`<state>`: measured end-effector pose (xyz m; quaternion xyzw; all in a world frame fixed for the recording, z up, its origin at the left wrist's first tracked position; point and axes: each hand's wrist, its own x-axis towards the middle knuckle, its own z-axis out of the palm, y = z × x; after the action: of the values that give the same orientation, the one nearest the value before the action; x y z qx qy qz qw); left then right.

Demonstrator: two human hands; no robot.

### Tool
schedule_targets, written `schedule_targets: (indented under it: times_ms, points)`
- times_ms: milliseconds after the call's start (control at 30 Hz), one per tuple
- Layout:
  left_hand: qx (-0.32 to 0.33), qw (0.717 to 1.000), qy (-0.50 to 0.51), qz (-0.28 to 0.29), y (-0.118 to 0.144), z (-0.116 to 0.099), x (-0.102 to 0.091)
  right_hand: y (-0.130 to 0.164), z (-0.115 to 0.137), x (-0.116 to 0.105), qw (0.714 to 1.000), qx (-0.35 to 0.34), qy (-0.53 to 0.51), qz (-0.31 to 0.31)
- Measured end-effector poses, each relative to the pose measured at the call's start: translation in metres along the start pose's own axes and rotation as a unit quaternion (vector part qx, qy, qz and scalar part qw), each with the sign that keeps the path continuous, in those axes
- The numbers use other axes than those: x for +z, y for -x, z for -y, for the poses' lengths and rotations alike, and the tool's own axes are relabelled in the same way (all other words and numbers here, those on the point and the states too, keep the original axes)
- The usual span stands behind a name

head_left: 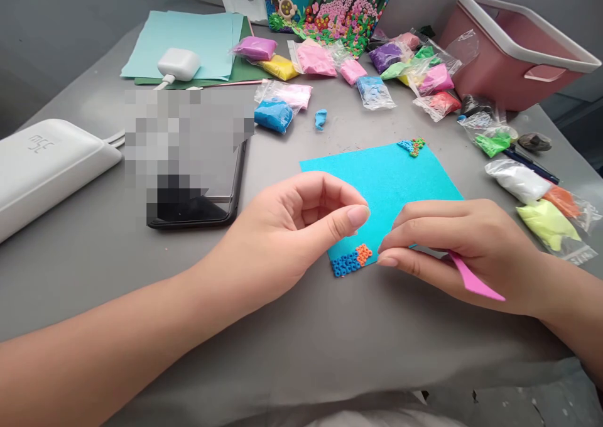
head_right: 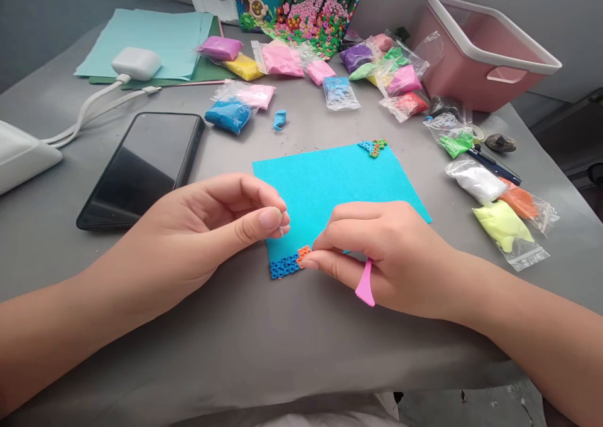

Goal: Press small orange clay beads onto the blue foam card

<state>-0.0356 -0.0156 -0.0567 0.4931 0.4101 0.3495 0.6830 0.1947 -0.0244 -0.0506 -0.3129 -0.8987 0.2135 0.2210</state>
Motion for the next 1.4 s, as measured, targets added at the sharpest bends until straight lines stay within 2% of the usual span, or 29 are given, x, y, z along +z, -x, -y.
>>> schedule_targets:
  times_ms: [233, 900, 1100, 1400]
  points:
    - [-0.002, 1.000, -0.010, 0.004, 0.0003, 0.0001, -0.0004, 0.0030, -0.0047, 0.0022, 0.999, 0.003, -0.026, 0.042]
    - [0.003, 0.999, -0.037, 0.008, -0.0013, 0.0021, -0.0031, 0.0038, -0.0064, 0.0053, 0.997, 0.023, -0.039, 0.055]
    - [0.002, 0.999, -0.031, 0.012, -0.0015, 0.0026, -0.0034, 0.0036, -0.0063, 0.0054, 0.998, -0.010, -0.036, 0.042]
    - [0.004, 0.999, -0.043, 0.026, -0.0019, 0.0040, -0.0028, 0.0037, -0.0069, 0.0084, 0.999, -0.001, -0.014, 0.037]
